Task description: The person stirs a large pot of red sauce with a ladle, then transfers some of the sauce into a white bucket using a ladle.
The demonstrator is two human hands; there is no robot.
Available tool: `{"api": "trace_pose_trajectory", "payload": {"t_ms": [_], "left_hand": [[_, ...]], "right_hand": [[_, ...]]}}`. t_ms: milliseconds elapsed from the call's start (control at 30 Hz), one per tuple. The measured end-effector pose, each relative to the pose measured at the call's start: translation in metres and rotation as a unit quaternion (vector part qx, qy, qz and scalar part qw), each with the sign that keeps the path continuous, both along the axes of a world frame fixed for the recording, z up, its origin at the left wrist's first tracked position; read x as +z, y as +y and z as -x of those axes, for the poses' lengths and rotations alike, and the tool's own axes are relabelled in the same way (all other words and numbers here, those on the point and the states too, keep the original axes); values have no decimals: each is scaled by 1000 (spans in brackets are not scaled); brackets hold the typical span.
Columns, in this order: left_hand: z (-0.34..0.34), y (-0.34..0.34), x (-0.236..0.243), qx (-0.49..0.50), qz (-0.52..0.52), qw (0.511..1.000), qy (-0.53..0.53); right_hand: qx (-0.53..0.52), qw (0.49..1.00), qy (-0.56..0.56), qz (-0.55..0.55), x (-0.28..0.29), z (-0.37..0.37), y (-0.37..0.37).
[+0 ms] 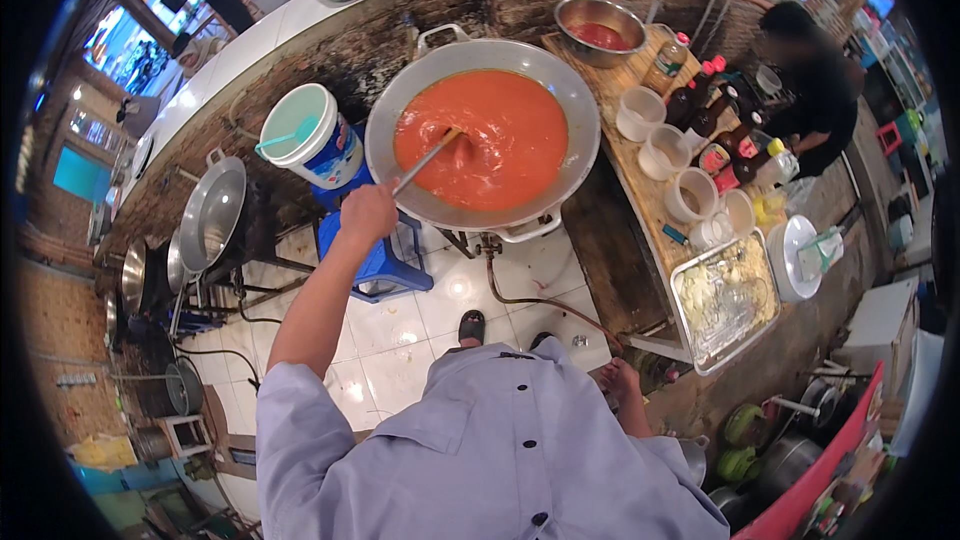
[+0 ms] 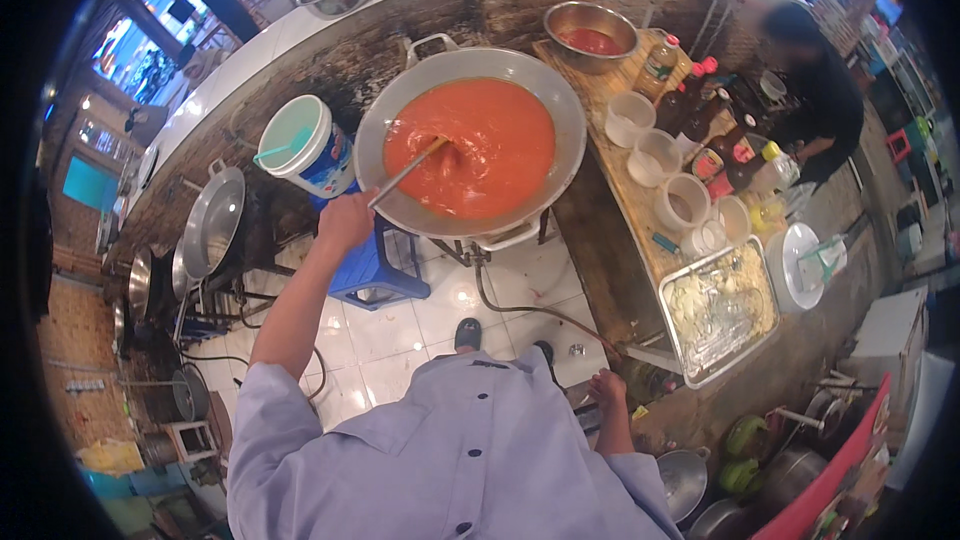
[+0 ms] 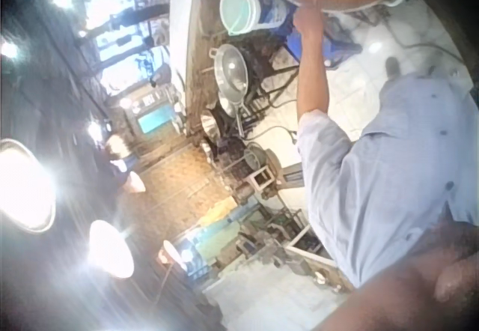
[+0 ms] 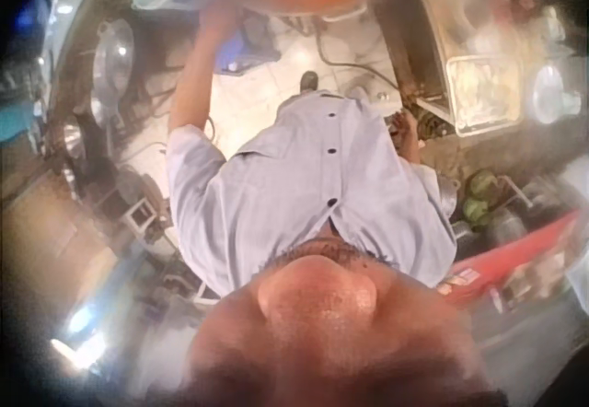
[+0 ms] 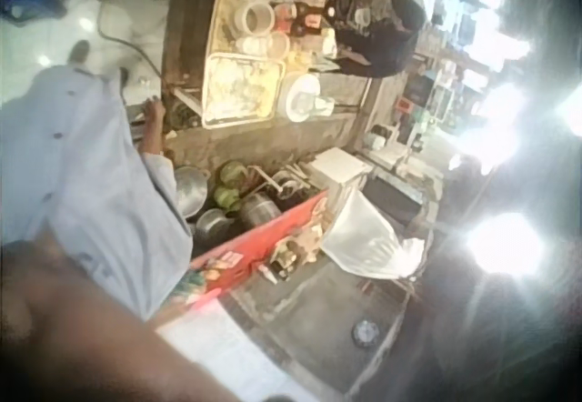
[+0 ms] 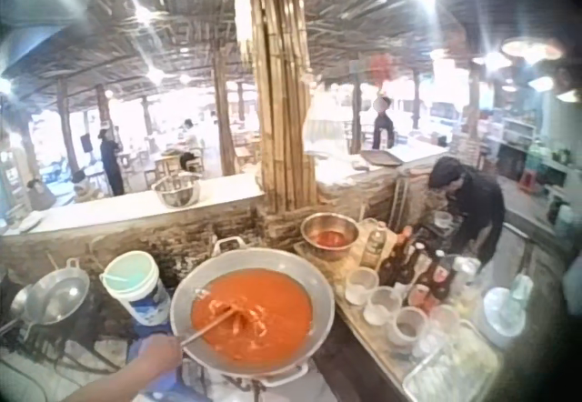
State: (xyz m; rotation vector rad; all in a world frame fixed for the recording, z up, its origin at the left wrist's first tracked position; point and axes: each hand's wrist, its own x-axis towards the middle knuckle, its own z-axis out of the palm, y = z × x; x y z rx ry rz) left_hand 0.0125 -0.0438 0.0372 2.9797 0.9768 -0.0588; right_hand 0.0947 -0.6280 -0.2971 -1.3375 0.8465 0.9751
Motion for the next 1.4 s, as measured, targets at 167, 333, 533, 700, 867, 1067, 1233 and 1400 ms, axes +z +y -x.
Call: {"api": "trace_pose_trajectory", "payload": {"t_ms": [167,333,533,700,867,1067,1233,1400], "left_hand": [[-66,-14,-19,74,78,994,-37],[-91,-43,-93,62,205,969,-127],[-52,-67,-83,-36,264,956,-126],[15,-59,-8,-65,288,954,-50],[69,-57,76,-86,227,970,-14],[81,-38,106,-78,351,933,14],[9,-52,72,34,564,825,-8],[-72,-52,22,67,589,802,-71]], "right_hand": [[-62,997,19,-44,-35,40,-40],[11,992,115,-49,-57,82,-68],[-18,996,82,42,-38,102,-56],[-7,998,65,25,-20,63,-32],[-50,998,-13,21,16,23,0],[-24,1000,10,1,-2,21,-9],[-59,995,68,-30,-15,44,-22],[-65,997,44,21,-7,63,-25]]}}
